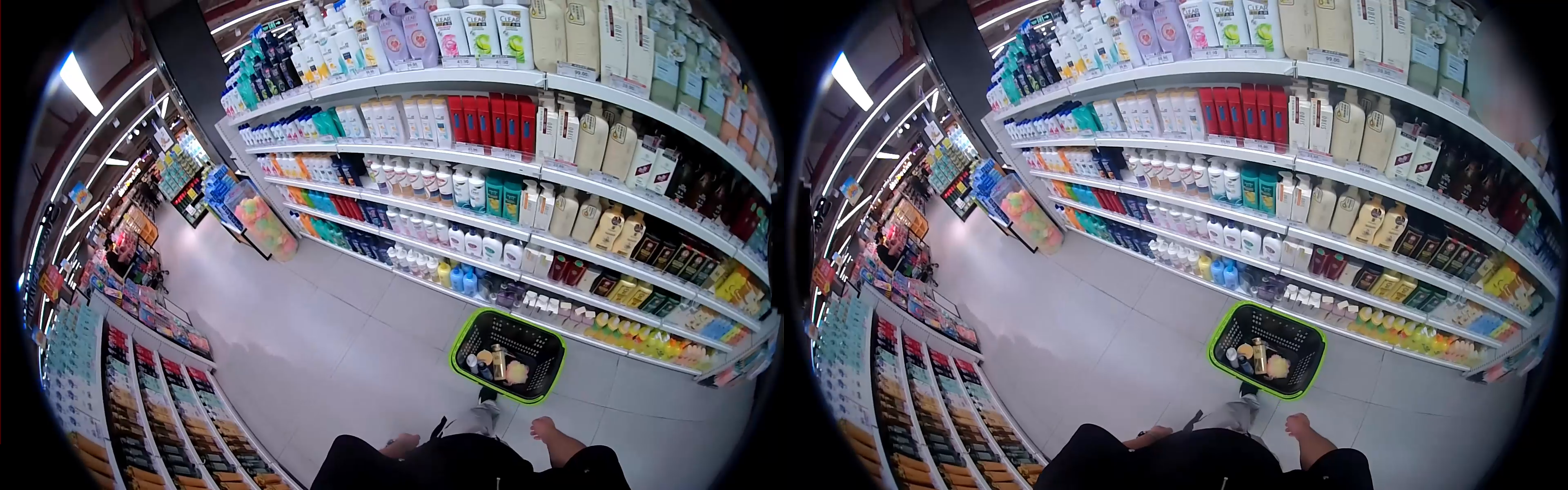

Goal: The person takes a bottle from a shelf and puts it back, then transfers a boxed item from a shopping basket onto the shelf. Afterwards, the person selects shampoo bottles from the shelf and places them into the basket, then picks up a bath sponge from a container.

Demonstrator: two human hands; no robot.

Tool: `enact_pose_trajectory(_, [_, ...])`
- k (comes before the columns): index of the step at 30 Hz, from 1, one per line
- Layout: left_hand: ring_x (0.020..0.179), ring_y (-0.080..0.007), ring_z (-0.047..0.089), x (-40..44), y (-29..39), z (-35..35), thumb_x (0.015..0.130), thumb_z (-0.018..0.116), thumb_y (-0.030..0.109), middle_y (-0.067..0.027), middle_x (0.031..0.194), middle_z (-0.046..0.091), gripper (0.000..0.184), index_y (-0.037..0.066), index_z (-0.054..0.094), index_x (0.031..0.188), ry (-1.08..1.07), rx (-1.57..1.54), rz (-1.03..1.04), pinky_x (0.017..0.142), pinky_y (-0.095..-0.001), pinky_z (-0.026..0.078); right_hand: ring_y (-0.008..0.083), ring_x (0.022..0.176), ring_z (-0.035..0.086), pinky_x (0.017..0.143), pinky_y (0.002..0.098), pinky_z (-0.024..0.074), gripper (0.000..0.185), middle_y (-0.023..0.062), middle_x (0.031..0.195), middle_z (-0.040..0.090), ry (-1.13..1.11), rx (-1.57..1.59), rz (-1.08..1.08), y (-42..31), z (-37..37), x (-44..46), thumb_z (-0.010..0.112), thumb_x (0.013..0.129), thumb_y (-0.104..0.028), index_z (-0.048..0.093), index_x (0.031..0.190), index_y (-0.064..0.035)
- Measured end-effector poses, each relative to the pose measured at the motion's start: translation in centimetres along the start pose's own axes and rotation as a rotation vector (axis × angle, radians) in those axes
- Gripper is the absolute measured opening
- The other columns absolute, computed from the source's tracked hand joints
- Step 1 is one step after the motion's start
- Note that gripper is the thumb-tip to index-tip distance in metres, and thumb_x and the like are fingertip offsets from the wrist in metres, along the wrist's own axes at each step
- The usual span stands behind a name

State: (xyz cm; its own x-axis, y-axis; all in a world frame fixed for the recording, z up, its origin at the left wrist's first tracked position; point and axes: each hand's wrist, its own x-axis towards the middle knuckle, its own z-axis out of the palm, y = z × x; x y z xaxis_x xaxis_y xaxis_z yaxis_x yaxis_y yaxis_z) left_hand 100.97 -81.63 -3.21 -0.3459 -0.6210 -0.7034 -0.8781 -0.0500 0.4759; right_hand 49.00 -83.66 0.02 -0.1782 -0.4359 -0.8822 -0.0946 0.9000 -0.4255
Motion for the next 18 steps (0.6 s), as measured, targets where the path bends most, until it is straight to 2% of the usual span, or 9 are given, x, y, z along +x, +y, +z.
enact_pose_trajectory(4, [0.087, -0.0367, 0.067, -4.2, -2.9, -0.2, 0.087, 0.057, 0.031, -0.018, 0.091, 0.068, 0.028, 0.005, 0.061, 0.097, -0.071, 0.269, 0.032, 0.074, -0.0452, 0.053, 0.027, 0.072, 0.063, 0.06, 0.0421, 0.0507, 0.022, 0.0132, 0.092, 0.063, 0.024, 0.095, 0.065, 5.7, 2.8, -2.2, 0.05, 0.087, -0.012, 0.052, 0.108, -0.0054])
enact_pose_trajectory(7, [0.089, -0.0372, 0.067, -6.2, -4.8, -0.3, 0.086, 0.058, 0.033, -0.0183, 0.094, 0.068, 0.031, 0.006, 0.062, 0.1, -0.118, 0.436, -0.003, 0.077, -0.0447, 0.053, 0.0268, 0.071, 0.063, 0.059, 0.0424, 0.0506, 0.018, 0.0127, 0.088, 0.062, 0.046, 0.185, 0.137, 9.1, 4.7, -4.4, 0.051, 0.088, -0.014, 0.053, 0.103, -0.0051])
enact_pose_trajectory(10, [0.091, -0.0377, 0.066, -6.8, -6.6, -0.1, 0.085, 0.059, 0.036, -0.0187, 0.098, 0.068, 0.034, 0.007, 0.064, 0.103, -0.153, 0.488, -0.012, 0.08, -0.0442, 0.053, 0.031, 0.076, 0.063, 0.07, 0.0476, 0.0506, 0.019, 0.0114, 0.094, 0.063, -0.071, 0.231, 0.2, 13.7, 5.8, -4.1, 0.048, 0.09, -0.018, 0.05, 0.107, -0.0082])
enact_pose_trajectory(11, [0.097, -0.0363, 0.065, -6.9, -6.9, -0.5, 0.089, 0.053, 0.036, -0.0189, 0.102, 0.067, 0.035, 0.007, 0.062, 0.106, -0.169, 0.486, 0.004, 0.084, -0.0437, 0.051, 0.0297, 0.081, 0.062, 0.077, 0.046, 0.05, 0.021, 0.009, 0.093, 0.063, -0.09, 0.279, 0.269, 14.5, 5.9, -4.6, 0.047, 0.092, -0.025, 0.056, 0.102, -0.0085])
enact_pose_trajectory(12, [0.102, -0.035, 0.063, -6.9, -7.3, -0.8, 0.092, 0.048, 0.036, -0.019, 0.106, 0.067, 0.036, 0.008, 0.061, 0.11, -0.186, 0.484, 0.021, 0.089, -0.0432, 0.049, 0.0321, 0.08, 0.063, 0.074, 0.0465, 0.0503, 0.021, 0.0117, 0.091, 0.064, -0.089, 0.217, 0.222, 15.2, 6.3, -3.9, 0.049, 0.091, -0.025, 0.057, 0.098, -0.0065])
enact_pose_trajectory(13, [0.108, -0.0337, 0.062, -7.0, -7.8, -1.2, 0.096, 0.043, 0.036, -0.0191, 0.11, 0.066, 0.037, 0.008, 0.059, 0.114, -0.201, 0.481, 0.038, 0.094, -0.0428, 0.046, 0.0345, 0.078, 0.064, 0.071, 0.0471, 0.0506, 0.021, 0.0144, 0.088, 0.065, -0.144, -0.069, 0.012, 18.2, 6.4, -1.2, 0.051, 0.09, -0.025, 0.057, 0.094, -0.0045])
enact_pose_trajectory(15, [0.106, -0.0322, 0.063, -8.4, -8.4, -2.1, 0.095, 0.044, 0.037, -0.0179, 0.111, 0.067, 0.041, 0.006, 0.06, 0.116, -0.143, 0.503, 0.112, 0.093, -0.0417, 0.047, 0.0393, 0.075, 0.065, 0.065, 0.0481, 0.0513, 0.024, 0.0197, 0.084, 0.067, -0.068, -1.119, -0.719, 24.3, 7.1, 3.5, 0.054, 0.088, -0.024, 0.059, 0.086, -0.0005])
enact_pose_trajectory(16, [0.106, -0.0315, 0.063, -9.3, -8.8, -2.7, 0.094, 0.044, 0.038, -0.0173, 0.111, 0.067, 0.043, 0.006, 0.06, 0.118, -0.115, 0.514, 0.147, 0.092, -0.0412, 0.047, 0.0394, 0.076, 0.065, 0.066, 0.048, 0.0515, 0.026, 0.0199, 0.083, 0.067, -0.11, -1.159, -0.773, 24.3, 7.0, 3.3, 0.055, 0.087, -0.025, 0.06, 0.084, -0.0006])
enact_pose_trajectory(18, [0.102, -0.0304, 0.065, -10.2, -10.6, -2.8, 0.093, 0.047, 0.037, -0.0145, 0.114, 0.068, 0.046, 0.004, 0.06, 0.123, -0.109, 0.132, -0.068, 0.09, -0.0392, 0.048, 0.0397, 0.077, 0.066, 0.067, 0.0479, 0.0518, 0.028, 0.0203, 0.08, 0.067, -0.199, -1.235, -0.882, 22.8, 7.2, 2.1, 0.055, 0.086, -0.028, 0.062, 0.08, -0.0008])
